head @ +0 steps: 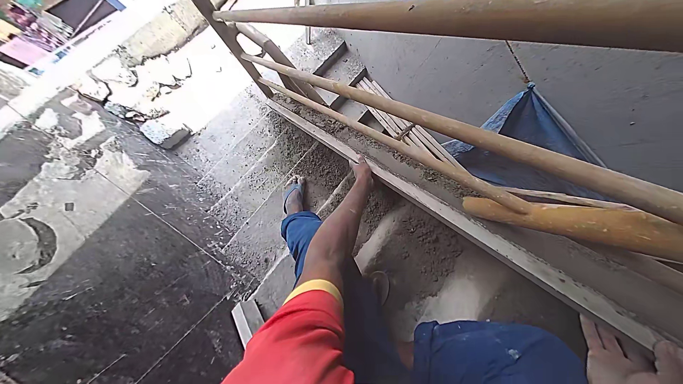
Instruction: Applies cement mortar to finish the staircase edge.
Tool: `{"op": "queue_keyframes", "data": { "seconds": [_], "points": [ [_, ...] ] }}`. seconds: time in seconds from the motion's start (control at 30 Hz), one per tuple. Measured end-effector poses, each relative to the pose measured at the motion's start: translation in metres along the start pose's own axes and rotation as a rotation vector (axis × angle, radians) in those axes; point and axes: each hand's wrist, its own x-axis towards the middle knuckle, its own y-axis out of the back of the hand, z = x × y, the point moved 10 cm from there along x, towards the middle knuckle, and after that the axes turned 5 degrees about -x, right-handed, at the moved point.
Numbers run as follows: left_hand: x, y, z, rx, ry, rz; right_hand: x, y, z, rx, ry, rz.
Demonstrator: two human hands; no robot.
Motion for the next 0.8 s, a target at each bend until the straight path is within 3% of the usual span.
{"op": "queue_keyframes", "data": {
  "seconds": [0.07, 0.13, 0.37, 0.57, 0.8],
  "points": [
    [0.021, -0.025, -0.072, -0.085, 0.35, -0.144, 0.0, 0.001, 0.0, 0.005, 0.003, 0.02],
    [0.026, -0.03, -0.085, -0.064, 0.583, -0.18, 0.002, 0.003, 0.002, 0.012, -0.006, 0.032],
    [0.026, -0.025, -0.084, -0.05, 0.54, -0.223, 0.004, 0.006, 0.012, 0.085, -0.058, 0.078],
    [0.011, -0.04, -0.072, -0.2, 0.539, -0.352, 0.001, 0.007, 0.009, 0.165, -0.102, 0.182],
    [0.005, -0.046, -0.073, -0.282, 0.558, -0.454, 0.015, 0.027, -0.009, 0.24, -0.025, 0.275]
  ]
}}
